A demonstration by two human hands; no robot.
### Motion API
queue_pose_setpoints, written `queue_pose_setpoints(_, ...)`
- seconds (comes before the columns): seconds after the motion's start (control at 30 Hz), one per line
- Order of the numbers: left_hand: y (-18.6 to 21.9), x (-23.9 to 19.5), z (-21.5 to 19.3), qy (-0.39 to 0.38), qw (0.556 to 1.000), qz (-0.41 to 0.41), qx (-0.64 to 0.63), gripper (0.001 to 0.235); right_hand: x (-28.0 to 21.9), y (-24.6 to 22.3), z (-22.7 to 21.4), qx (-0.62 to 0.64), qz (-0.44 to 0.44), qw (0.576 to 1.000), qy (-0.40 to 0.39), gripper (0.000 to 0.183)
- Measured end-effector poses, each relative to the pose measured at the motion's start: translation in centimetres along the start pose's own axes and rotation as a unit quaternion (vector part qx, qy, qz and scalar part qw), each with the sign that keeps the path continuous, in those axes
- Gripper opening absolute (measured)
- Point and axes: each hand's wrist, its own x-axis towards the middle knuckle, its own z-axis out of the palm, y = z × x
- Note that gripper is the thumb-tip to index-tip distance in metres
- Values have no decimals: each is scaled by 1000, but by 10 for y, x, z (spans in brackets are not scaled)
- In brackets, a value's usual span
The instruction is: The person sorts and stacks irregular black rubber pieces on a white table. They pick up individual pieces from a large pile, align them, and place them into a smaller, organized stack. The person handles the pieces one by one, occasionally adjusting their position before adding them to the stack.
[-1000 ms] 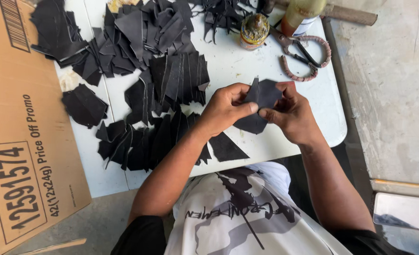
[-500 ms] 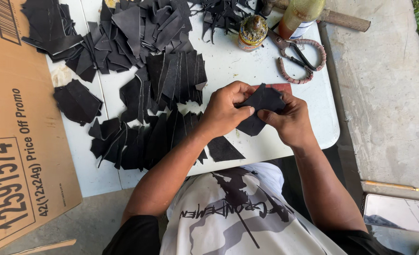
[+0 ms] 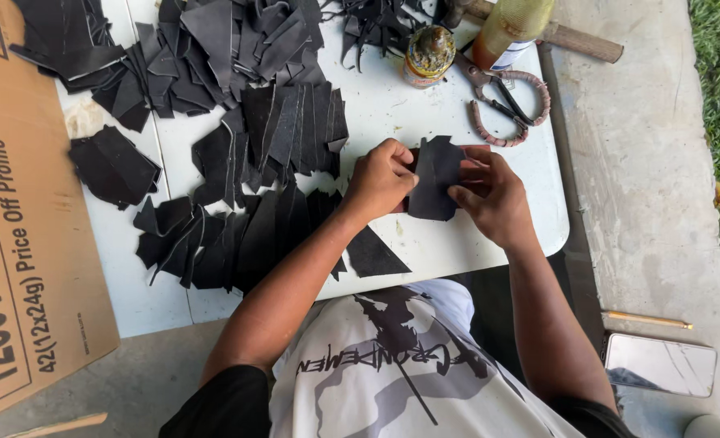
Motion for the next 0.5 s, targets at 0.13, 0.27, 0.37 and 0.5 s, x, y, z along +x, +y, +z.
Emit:
queue_pose_setpoints(0.13, -1, -11, 4, 36, 998, 36, 35, 24, -19, 7, 2, -178, -100, 978, 50, 41)
queue_pose_setpoints(0.27, 3, -9, -3, 30, 996, 18, 81, 28, -27, 10, 6, -219, -143, 963, 70, 36)
queue_pose_setpoints(0.37, 5, -6, -8, 41, 998, 1, 55, 29, -27, 10, 5, -187, -154, 968, 69, 35)
queue_pose_setpoints(0.5, 7, -5, -7, 34, 996, -7, 79, 31, -29, 14, 0, -188, -158, 968, 55, 33)
